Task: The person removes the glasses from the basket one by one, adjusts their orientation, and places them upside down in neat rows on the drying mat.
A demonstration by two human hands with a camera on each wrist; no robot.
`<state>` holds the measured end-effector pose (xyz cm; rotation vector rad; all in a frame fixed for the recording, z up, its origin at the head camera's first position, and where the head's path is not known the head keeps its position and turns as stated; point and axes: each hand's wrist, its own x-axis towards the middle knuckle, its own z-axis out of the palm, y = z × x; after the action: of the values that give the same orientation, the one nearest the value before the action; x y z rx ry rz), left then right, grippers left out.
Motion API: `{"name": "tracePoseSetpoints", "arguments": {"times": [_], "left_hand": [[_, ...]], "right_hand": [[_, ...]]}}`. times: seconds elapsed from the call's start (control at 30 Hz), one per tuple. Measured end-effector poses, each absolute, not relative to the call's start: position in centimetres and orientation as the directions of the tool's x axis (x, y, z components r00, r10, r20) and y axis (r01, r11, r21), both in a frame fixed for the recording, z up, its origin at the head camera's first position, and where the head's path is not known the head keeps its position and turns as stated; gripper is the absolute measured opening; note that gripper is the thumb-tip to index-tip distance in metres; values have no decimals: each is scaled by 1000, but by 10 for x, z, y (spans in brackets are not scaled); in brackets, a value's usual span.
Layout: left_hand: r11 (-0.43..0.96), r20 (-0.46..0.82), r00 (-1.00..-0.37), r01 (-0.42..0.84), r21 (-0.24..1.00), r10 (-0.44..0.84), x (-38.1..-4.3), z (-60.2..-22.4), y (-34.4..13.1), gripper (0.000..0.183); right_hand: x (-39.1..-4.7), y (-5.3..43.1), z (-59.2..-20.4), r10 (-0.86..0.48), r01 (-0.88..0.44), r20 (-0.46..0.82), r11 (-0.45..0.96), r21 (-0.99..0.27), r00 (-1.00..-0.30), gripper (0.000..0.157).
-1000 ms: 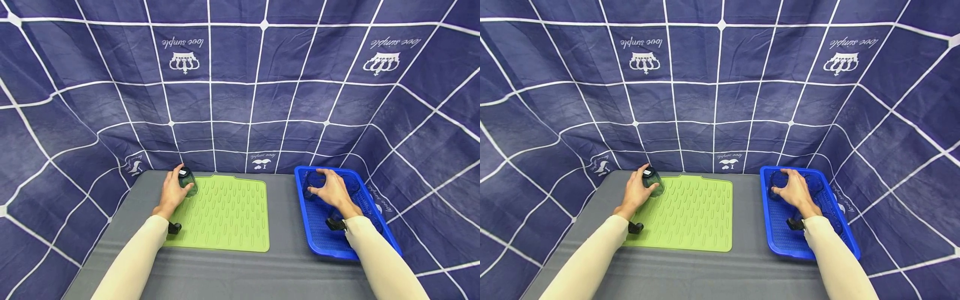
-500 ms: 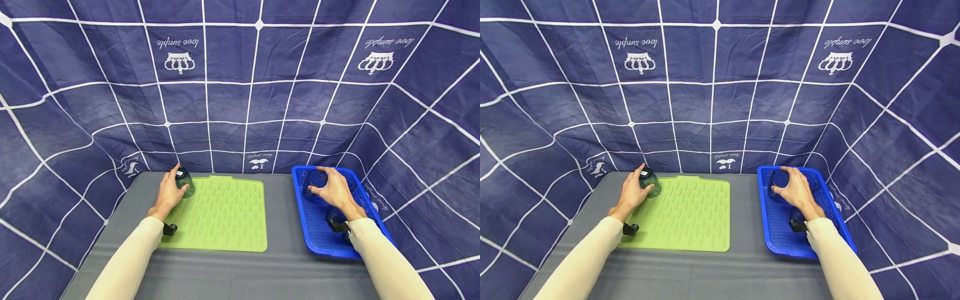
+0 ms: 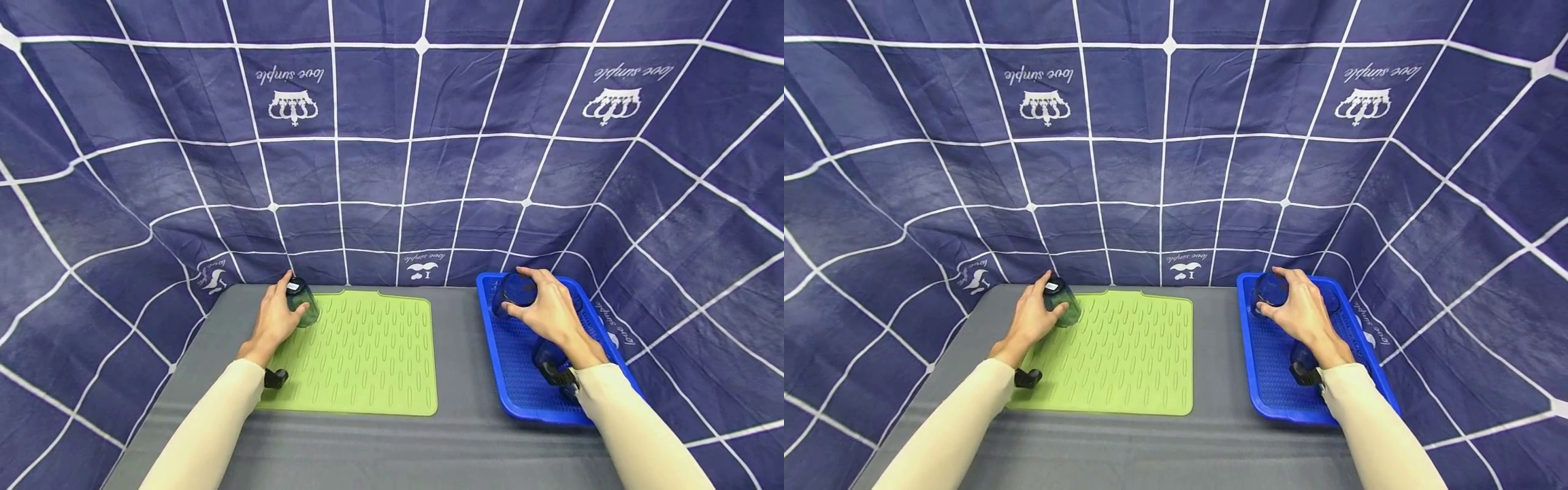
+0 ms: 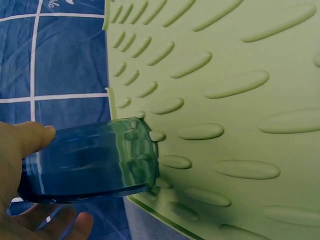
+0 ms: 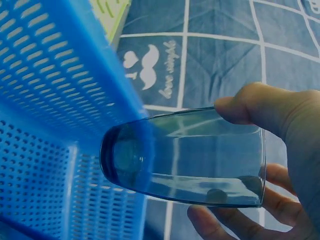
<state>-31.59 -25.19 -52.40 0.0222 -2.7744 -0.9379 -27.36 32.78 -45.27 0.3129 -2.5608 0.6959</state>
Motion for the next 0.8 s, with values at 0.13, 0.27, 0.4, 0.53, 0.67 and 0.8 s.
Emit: {"name": "tracePoseSetpoints", "arguments": {"times": [0.13, 0.27, 0.4, 0.53, 0.67, 0.8], "left_hand": [[791, 240, -967, 77, 607, -89, -314, -519, -248, 93], [798, 304, -949, 121, 590, -80, -310, -514, -244, 89], [813, 363, -929, 161, 560, -66, -305, -508, -239, 85], [819, 404, -914, 200, 538, -42, -299, -501, -233, 81], [809, 456, -890, 255, 530, -18, -291, -493, -225, 76], [784, 518, -855, 320, 532, -2, -284, -483, -216, 72]], "right_hand": [[-269, 321, -444, -102, -354, 518, 838, -415, -849, 81], [-263, 313, -437, -104, -376, 548, 829, -413, -830, 82], [-255, 305, -432, -108, -402, 573, 815, -417, -813, 82], [-247, 299, -430, -108, -430, 608, 802, -414, -786, 83], [-241, 294, -426, -105, -443, 632, 799, -405, -768, 84], [-238, 288, -422, -107, -453, 641, 795, -404, -760, 86]]}}
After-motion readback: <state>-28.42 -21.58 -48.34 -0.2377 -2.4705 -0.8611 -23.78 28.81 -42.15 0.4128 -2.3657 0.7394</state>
